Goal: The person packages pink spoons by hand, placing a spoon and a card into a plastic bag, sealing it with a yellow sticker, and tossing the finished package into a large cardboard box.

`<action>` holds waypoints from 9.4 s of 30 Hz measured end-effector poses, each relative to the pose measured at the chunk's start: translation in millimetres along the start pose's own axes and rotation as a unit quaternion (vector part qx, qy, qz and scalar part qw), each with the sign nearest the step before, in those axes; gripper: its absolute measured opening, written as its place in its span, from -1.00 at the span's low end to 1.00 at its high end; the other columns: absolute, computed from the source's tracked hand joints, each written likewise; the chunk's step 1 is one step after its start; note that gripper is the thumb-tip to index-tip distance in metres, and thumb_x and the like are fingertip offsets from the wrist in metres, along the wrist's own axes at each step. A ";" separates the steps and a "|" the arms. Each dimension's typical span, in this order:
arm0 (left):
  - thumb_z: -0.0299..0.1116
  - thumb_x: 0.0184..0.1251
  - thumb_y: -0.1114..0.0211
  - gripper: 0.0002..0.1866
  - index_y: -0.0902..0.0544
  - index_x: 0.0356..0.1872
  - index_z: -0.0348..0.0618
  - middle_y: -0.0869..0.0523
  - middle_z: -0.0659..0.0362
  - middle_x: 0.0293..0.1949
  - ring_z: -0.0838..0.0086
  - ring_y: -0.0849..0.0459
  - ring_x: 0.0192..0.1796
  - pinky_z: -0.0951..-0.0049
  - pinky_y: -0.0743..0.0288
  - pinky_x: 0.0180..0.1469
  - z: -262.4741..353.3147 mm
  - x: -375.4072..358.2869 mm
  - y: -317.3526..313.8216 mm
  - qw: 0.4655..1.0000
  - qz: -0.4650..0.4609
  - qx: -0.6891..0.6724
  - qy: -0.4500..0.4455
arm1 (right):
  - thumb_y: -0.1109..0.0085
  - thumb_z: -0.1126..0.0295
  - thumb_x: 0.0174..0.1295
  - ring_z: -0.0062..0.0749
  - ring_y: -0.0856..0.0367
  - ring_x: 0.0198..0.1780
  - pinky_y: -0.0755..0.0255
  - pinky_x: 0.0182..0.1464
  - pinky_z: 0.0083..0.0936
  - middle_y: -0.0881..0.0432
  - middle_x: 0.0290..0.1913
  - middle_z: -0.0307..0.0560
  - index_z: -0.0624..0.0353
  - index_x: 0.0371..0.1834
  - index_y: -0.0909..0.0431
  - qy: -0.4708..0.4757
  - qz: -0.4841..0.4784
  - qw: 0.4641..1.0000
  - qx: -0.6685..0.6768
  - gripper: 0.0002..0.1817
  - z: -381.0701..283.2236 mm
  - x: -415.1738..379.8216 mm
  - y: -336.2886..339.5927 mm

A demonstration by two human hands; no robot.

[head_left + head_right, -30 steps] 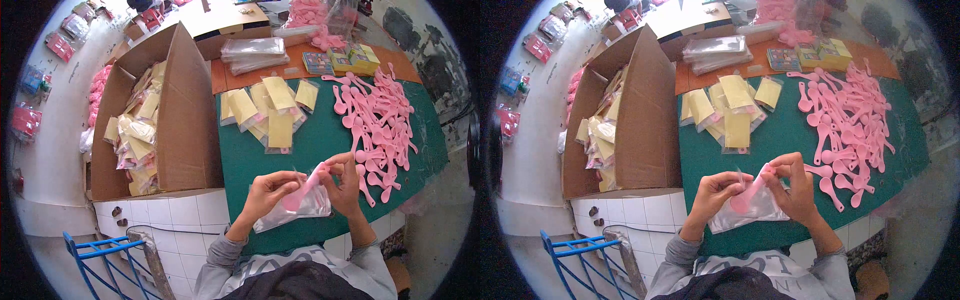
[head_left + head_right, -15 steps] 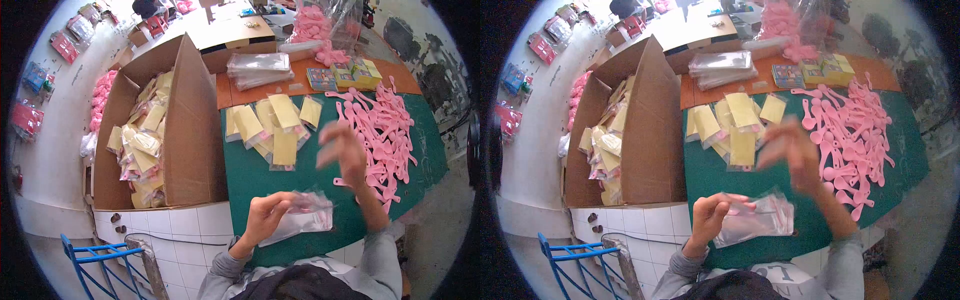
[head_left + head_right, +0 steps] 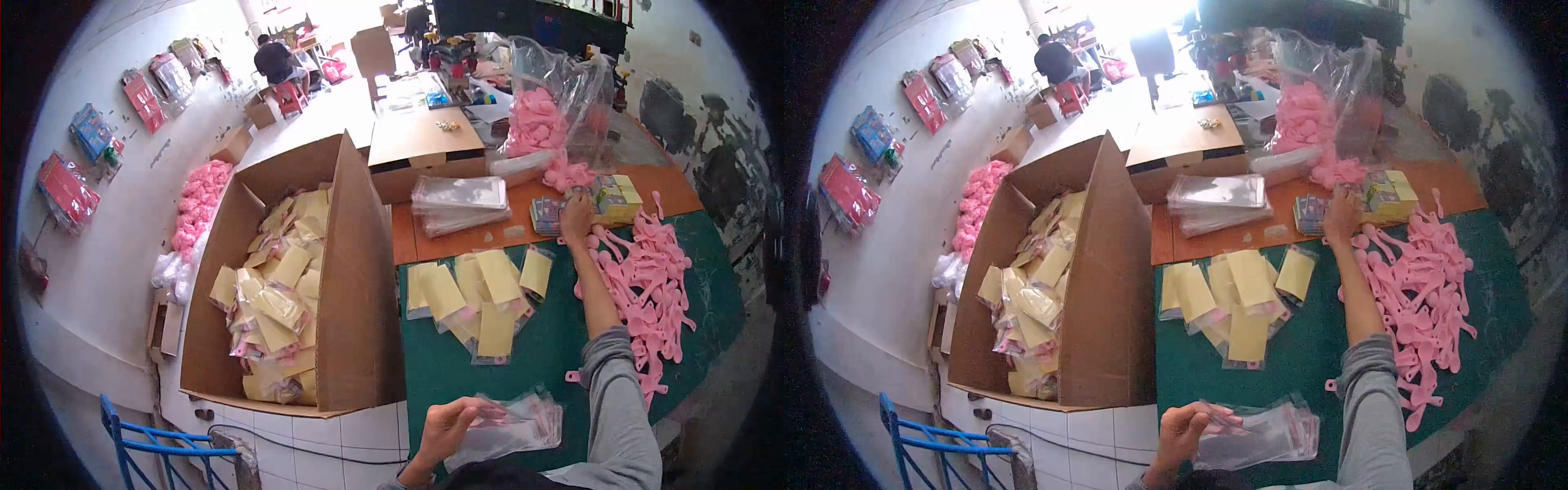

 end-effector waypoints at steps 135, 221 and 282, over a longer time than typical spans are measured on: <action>-0.55 0.29 -0.10 -0.50 -0.33 0.28 -0.09 -0.73 0.13 -0.38 0.66 -0.61 -0.35 0.64 -0.48 -0.26 -35.6 -75.9 -14.3 0.977 0.127 0.068 0.155 | -0.42 0.46 -0.10 -0.40 -0.53 -0.24 -0.32 -0.21 -0.47 -0.56 -0.35 -0.25 0.11 -0.52 -0.51 0.306 -0.589 0.474 0.578 -0.79 -6.5 -226.8 326.6; -0.29 0.05 -0.38 -0.67 -0.52 -0.22 -0.22 -0.50 -0.01 -0.23 0.12 -0.58 -0.17 0.24 -0.50 -0.18 -50.6 18.5 -28.3 0.826 -0.125 0.547 -0.046 | -0.12 0.63 0.00 -0.07 -0.46 -0.06 -0.37 -0.01 -0.29 -0.50 -0.13 0.00 0.20 0.00 -0.49 0.196 -0.303 0.921 0.144 -0.59 57.8 -237.6 272.9; -0.38 0.30 -0.22 -0.64 -0.48 0.08 -0.30 -0.65 0.14 -0.14 0.59 -0.60 -0.13 0.55 -0.50 -0.06 -33.2 8.1 -24.6 0.978 -0.118 -0.053 0.165 | -0.21 0.49 0.15 -0.61 -0.58 -0.36 -0.48 -0.29 -0.64 -0.62 -0.42 -0.12 0.21 -0.09 -0.33 -0.079 -0.279 0.806 0.517 -0.69 -18.6 -238.9 313.6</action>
Point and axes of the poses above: each hand's wrist, its own x-axis towards the middle knuckle, its own y-axis out of the back of the hand, z = x × y, the point moved 1 cm from there along x, towards the middle knuckle
